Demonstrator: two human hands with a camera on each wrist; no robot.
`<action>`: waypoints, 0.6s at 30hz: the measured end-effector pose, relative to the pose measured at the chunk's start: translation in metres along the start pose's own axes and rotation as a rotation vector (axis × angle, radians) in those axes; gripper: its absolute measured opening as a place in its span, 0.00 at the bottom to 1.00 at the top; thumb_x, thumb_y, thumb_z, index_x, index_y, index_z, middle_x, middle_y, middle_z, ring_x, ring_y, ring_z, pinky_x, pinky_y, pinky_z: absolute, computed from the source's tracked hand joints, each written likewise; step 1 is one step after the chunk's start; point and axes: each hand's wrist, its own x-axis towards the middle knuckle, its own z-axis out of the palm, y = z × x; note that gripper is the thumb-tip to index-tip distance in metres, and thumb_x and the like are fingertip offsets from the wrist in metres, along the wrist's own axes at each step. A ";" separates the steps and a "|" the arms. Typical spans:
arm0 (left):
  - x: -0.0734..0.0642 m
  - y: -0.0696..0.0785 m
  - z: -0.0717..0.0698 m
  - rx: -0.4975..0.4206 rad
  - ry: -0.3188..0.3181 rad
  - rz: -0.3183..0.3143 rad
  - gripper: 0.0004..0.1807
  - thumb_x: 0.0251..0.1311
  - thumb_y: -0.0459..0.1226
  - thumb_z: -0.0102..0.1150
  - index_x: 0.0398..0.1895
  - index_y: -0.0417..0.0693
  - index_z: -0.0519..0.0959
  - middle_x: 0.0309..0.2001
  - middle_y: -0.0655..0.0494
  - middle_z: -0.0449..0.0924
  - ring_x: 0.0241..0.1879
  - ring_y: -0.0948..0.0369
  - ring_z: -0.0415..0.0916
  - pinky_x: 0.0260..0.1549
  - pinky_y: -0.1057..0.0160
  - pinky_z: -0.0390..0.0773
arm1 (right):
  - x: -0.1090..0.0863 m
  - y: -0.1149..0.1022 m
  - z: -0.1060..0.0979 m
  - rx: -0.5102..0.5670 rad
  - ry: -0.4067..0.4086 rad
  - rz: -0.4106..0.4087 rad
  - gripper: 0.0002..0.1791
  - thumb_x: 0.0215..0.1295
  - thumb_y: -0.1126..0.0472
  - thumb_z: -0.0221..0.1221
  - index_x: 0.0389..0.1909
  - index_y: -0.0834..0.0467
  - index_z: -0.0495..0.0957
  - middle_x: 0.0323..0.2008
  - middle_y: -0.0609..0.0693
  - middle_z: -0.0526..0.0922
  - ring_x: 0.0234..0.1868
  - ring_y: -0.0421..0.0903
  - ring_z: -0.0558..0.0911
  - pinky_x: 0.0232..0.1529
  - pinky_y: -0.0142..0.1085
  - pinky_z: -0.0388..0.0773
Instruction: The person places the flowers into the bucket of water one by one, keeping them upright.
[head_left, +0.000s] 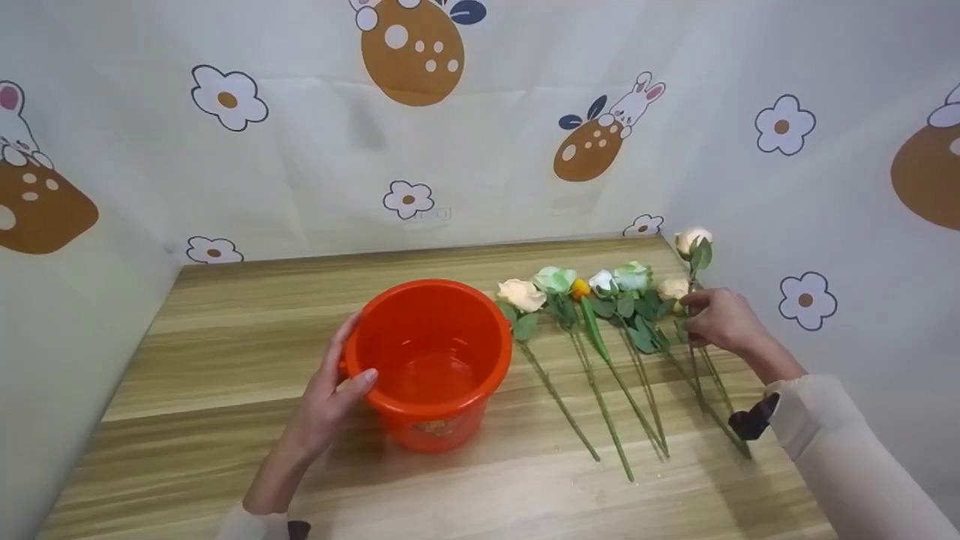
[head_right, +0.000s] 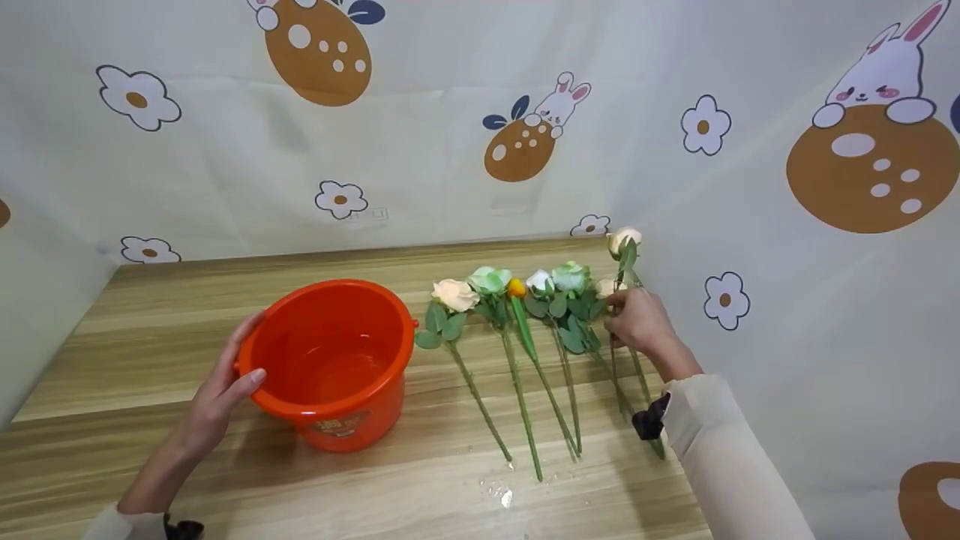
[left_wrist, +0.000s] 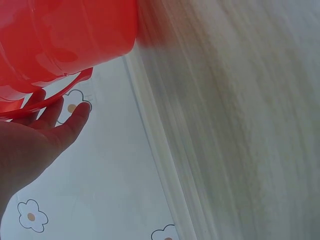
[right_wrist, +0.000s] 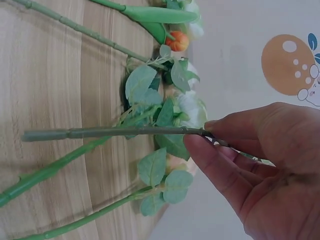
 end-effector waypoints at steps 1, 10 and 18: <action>0.000 0.000 0.000 -0.002 -0.001 0.001 0.45 0.70 0.38 0.60 0.86 0.63 0.51 0.81 0.52 0.61 0.71 0.45 0.69 0.57 0.54 0.87 | 0.000 -0.001 0.000 0.004 0.003 0.002 0.28 0.59 0.73 0.59 0.63 0.78 0.75 0.41 0.66 0.83 0.25 0.41 0.87 0.29 0.35 0.89; 0.001 0.001 0.000 0.001 0.002 -0.012 0.45 0.70 0.40 0.61 0.85 0.66 0.51 0.80 0.54 0.62 0.71 0.47 0.70 0.58 0.53 0.86 | 0.002 -0.010 0.008 0.087 0.015 0.024 0.28 0.65 0.71 0.64 0.66 0.76 0.74 0.44 0.63 0.79 0.27 0.41 0.87 0.33 0.38 0.90; 0.001 0.000 0.000 -0.002 0.001 -0.017 0.44 0.70 0.39 0.60 0.86 0.64 0.51 0.80 0.52 0.62 0.71 0.46 0.70 0.57 0.53 0.87 | 0.002 -0.023 0.014 0.269 -0.009 0.045 0.31 0.68 0.71 0.62 0.70 0.76 0.69 0.44 0.59 0.77 0.28 0.41 0.87 0.34 0.37 0.90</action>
